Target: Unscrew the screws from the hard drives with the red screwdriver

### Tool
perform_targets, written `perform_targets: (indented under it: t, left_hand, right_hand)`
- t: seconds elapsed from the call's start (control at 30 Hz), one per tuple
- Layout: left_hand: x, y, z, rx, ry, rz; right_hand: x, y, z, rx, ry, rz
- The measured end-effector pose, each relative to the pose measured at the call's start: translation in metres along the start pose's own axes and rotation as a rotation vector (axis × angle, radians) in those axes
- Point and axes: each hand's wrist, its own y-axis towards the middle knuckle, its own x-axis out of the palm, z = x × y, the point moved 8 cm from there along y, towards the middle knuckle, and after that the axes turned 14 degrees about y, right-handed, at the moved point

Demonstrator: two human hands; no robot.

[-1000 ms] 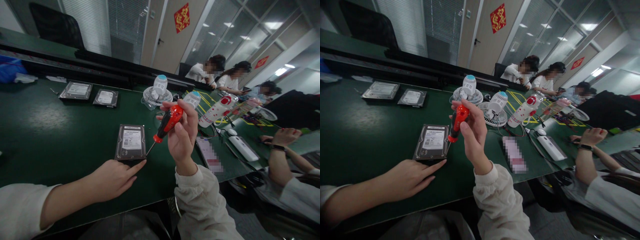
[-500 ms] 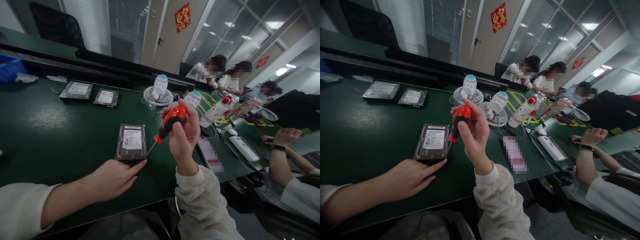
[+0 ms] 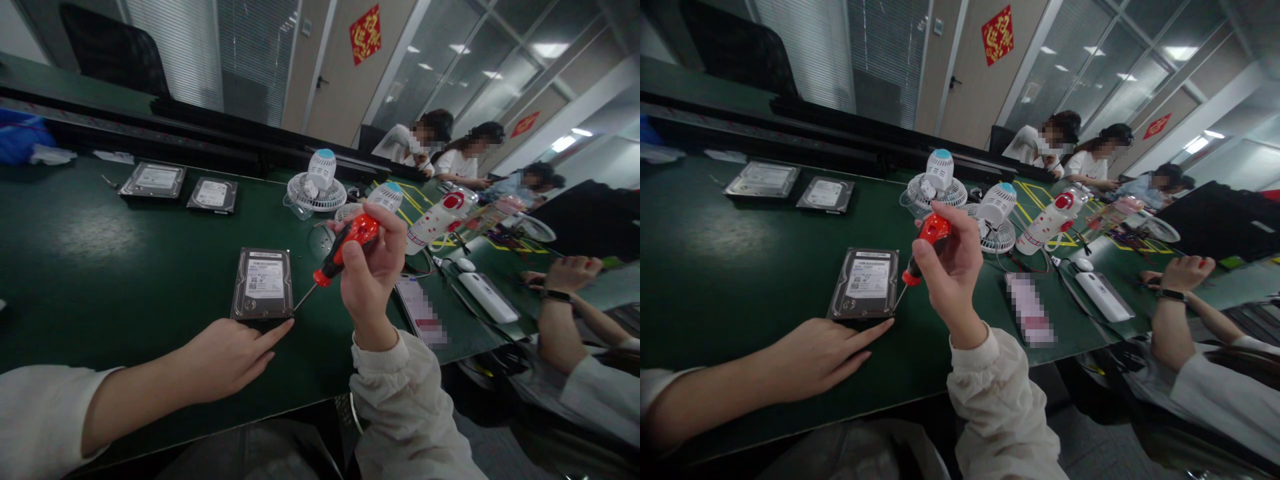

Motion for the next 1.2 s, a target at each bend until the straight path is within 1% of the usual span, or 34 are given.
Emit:
perform_targets:
  t: [0.07,0.2,0.27,0.37,0.43,0.57,0.6,0.73,0.8,1.03,1.2]
  left_hand:
    - [0.001,-0.001,0.000,0.001,0.002,-0.005]
    - [0.003,-0.001,-0.001,-0.002,0.002,-0.001]
    - [0.004,-0.001,0.000,0.000,-0.005,0.005]
    - [0.004,-0.001,-0.001,-0.006,-0.004,0.012]
    - [0.003,-0.001,-0.001,-0.005,0.003,0.016]
    - [0.001,-0.001,0.000,0.005,0.020,0.019]
    - [0.001,-0.001,0.000,0.006,0.021,0.016]
    - [0.000,0.000,0.000,0.008,0.006,0.014]
    - [-0.001,0.000,0.000,0.008,0.006,0.022]
    - [0.001,-0.001,0.000,-0.005,0.005,-0.016]
    - [-0.001,0.000,-0.001,-0.009,0.015,-0.001]
  right_hand:
    - [-0.001,0.000,0.001,0.016,0.016,0.010]
    - [0.007,0.000,0.004,0.088,0.074,-0.076]
    - [0.009,-0.001,0.005,0.101,0.061,-0.093]
    - [0.003,-0.001,0.004,0.058,0.001,-0.040]
    - [0.001,-0.001,0.003,0.038,-0.009,-0.031]
    - [0.011,-0.002,0.005,0.086,0.051,-0.145]
    - [0.013,-0.002,0.005,0.093,0.043,-0.155]
    - [0.008,-0.003,0.003,0.046,-0.045,-0.083]
    - [0.005,-0.004,0.002,0.028,-0.054,-0.056]
    - [0.012,-0.002,0.002,0.058,0.028,-0.143]
    - [0.009,-0.001,-0.001,0.015,-0.043,-0.076]
